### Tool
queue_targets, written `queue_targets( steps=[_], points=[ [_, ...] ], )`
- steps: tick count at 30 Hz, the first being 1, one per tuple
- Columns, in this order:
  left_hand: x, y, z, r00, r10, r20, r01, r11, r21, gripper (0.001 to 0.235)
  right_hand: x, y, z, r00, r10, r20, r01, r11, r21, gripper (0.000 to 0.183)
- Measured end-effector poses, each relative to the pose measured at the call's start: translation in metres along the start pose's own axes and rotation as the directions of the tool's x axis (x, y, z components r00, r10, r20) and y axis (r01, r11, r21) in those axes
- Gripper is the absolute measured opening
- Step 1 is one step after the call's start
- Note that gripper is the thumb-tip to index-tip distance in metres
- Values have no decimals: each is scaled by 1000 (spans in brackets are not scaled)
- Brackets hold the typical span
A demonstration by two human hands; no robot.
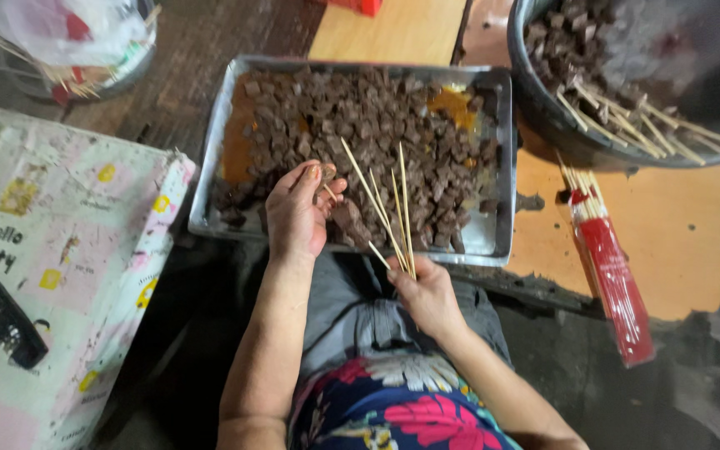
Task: The person is skewering small pieces of meat from a metal tray onto wooden sticks and placing the finished skewers into a large black bowl.
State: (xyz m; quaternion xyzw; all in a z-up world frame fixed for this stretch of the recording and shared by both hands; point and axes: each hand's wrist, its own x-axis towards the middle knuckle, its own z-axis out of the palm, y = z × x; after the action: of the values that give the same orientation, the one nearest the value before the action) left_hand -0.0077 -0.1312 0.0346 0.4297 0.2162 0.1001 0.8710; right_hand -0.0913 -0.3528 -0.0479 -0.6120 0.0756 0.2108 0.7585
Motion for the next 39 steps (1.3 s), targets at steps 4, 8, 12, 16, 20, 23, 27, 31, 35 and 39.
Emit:
queue_targets(
  steps=[4,8,12,16,20,23,27,31,35,39],
  points=[
    [-12,-16,-2,999,-12,40,5,988,156,24,8,1,6,999,52,-1,-52,996,74,10],
    [-17,-25,1,998,-46,48,38,987,154,22,10,4,0,997,71,34,-76,981,179,10],
    [11,5,-30,989,146,3,-112,743,660,17,8,0,-16,998,52,39,-60,976,211,11],
    [100,36,-82,864,489,116,-173,74,982,28,8,-10,-26,997,82,-15,-76,971,227,14],
    [162,36,-124,792,491,363,-308,-192,932,38,7,-16,-27,998,65,2,-64,981,182,13],
    [198,26,-134,774,397,494,-404,-292,867,47,8,-13,-23,999,51,1,-51,987,156,13],
    [221,21,-138,876,291,384,-299,-297,907,34,12,-12,-21,997,74,-5,-73,988,133,13],
    [218,31,-137,947,256,195,-136,-232,963,30,17,-13,-17,997,77,13,-78,988,131,13],
    [193,42,-136,926,360,113,-77,-112,991,28,12,-8,-13,997,78,23,-80,986,149,12],
    [145,46,-117,885,465,0,-172,327,929,29,13,-7,-12,998,49,49,-58,980,192,13]
  ],
)
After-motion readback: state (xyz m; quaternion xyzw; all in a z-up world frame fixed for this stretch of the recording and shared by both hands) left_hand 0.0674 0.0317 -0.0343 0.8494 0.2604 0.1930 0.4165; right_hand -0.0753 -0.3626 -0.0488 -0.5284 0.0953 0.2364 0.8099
